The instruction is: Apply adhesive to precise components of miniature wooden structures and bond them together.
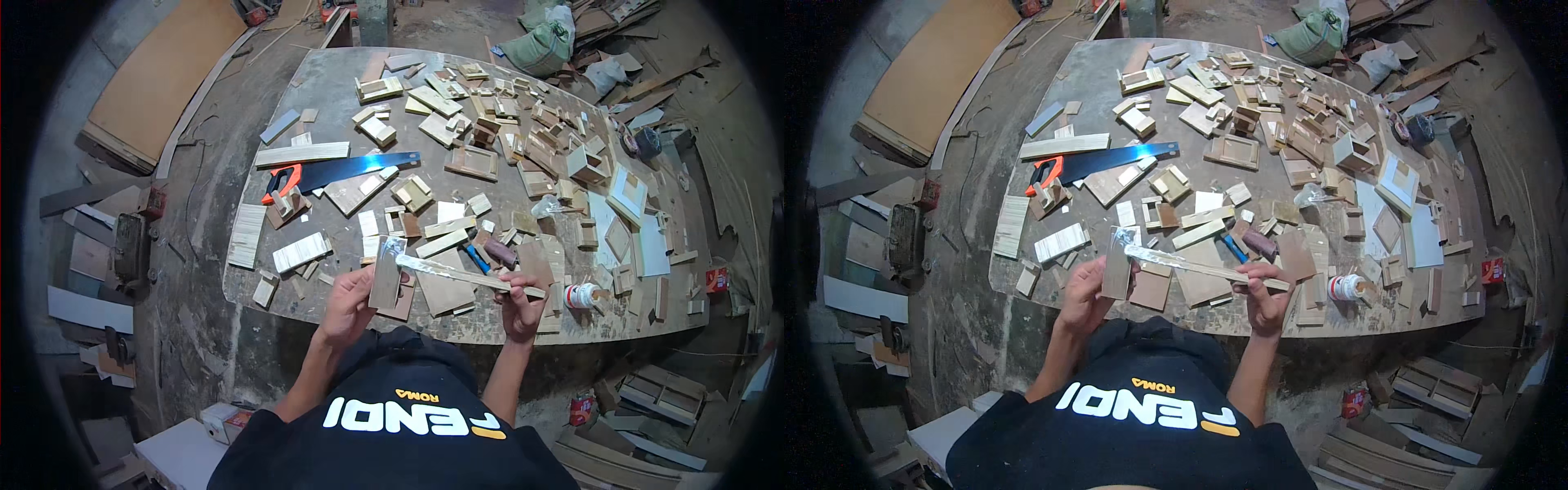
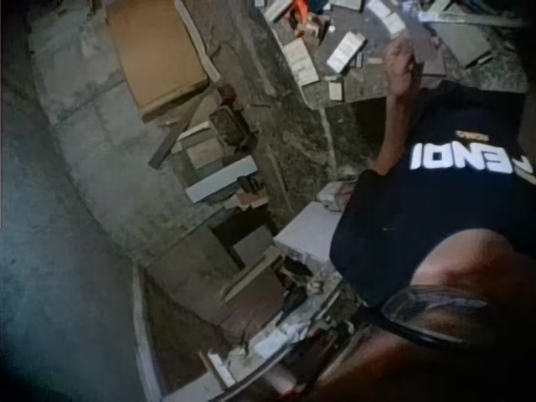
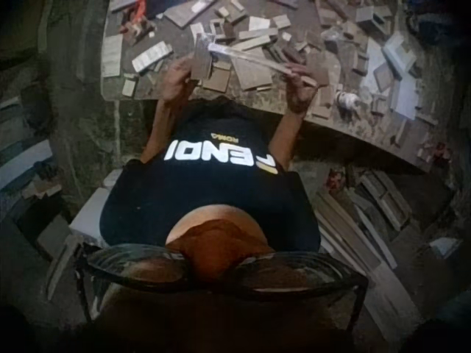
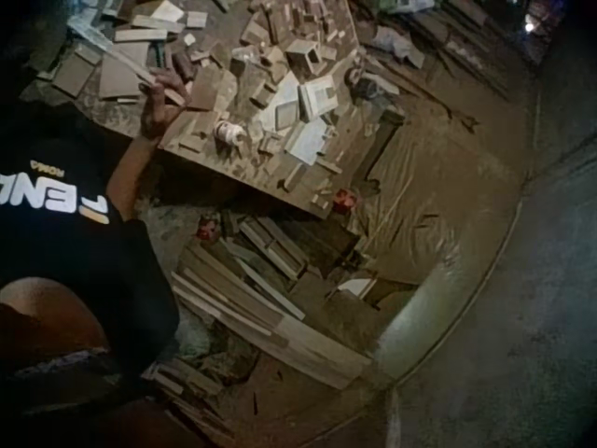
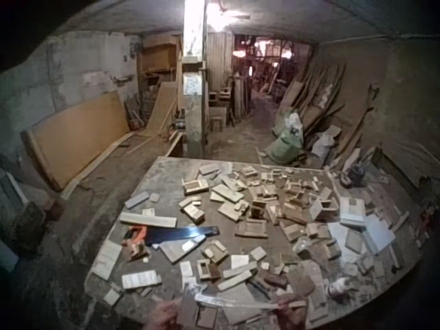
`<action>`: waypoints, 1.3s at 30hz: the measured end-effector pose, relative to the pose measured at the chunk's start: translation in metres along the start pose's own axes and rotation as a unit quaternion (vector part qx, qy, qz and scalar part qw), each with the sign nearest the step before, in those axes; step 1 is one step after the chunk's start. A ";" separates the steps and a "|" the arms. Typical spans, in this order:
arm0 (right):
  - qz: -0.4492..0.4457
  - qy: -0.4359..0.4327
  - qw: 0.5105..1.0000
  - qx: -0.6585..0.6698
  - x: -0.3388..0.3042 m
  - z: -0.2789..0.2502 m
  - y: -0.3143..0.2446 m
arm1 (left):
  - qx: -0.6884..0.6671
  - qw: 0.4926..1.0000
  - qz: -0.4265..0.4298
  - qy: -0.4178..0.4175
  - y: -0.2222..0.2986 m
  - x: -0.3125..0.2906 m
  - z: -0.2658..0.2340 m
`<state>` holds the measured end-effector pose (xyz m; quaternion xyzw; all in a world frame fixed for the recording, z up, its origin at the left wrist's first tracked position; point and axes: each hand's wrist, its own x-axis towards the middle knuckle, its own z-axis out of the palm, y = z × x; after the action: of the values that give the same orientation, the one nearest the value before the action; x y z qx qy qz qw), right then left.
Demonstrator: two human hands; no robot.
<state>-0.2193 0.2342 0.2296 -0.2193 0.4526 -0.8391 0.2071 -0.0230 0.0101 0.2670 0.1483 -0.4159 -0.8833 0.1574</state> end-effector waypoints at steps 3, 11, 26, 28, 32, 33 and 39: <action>0.002 0.022 0.999 0.038 0.001 -0.015 -0.008 | 0.020 1.000 -0.006 -0.007 -0.016 0.007 0.009; 0.034 0.063 0.997 -0.007 0.004 -0.104 -0.025 | -0.035 0.999 -0.039 0.012 -0.063 0.027 0.040; -0.065 0.194 0.808 -0.552 0.143 -0.190 -0.079 | 0.043 0.993 -0.078 0.081 -0.084 0.077 0.037; -0.030 0.164 0.775 -0.610 0.165 -0.183 -0.074 | 0.054 0.994 -0.061 0.070 -0.084 0.084 0.033; -0.081 0.088 0.747 -0.654 0.197 -0.203 -0.040 | 0.068 0.991 -0.066 0.096 -0.077 0.098 0.031; -0.093 0.058 0.726 -0.678 0.203 -0.209 -0.031 | 0.064 0.992 -0.066 0.091 -0.073 0.101 0.032; -0.040 0.047 0.741 -0.669 0.212 -0.223 0.003 | 0.083 0.990 -0.065 0.093 -0.071 0.107 0.013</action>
<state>-0.5158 0.2659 0.1549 -0.2793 0.8977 -0.3373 -0.0479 -0.1360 0.0195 0.2055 0.2697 -0.4611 -0.8362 0.1245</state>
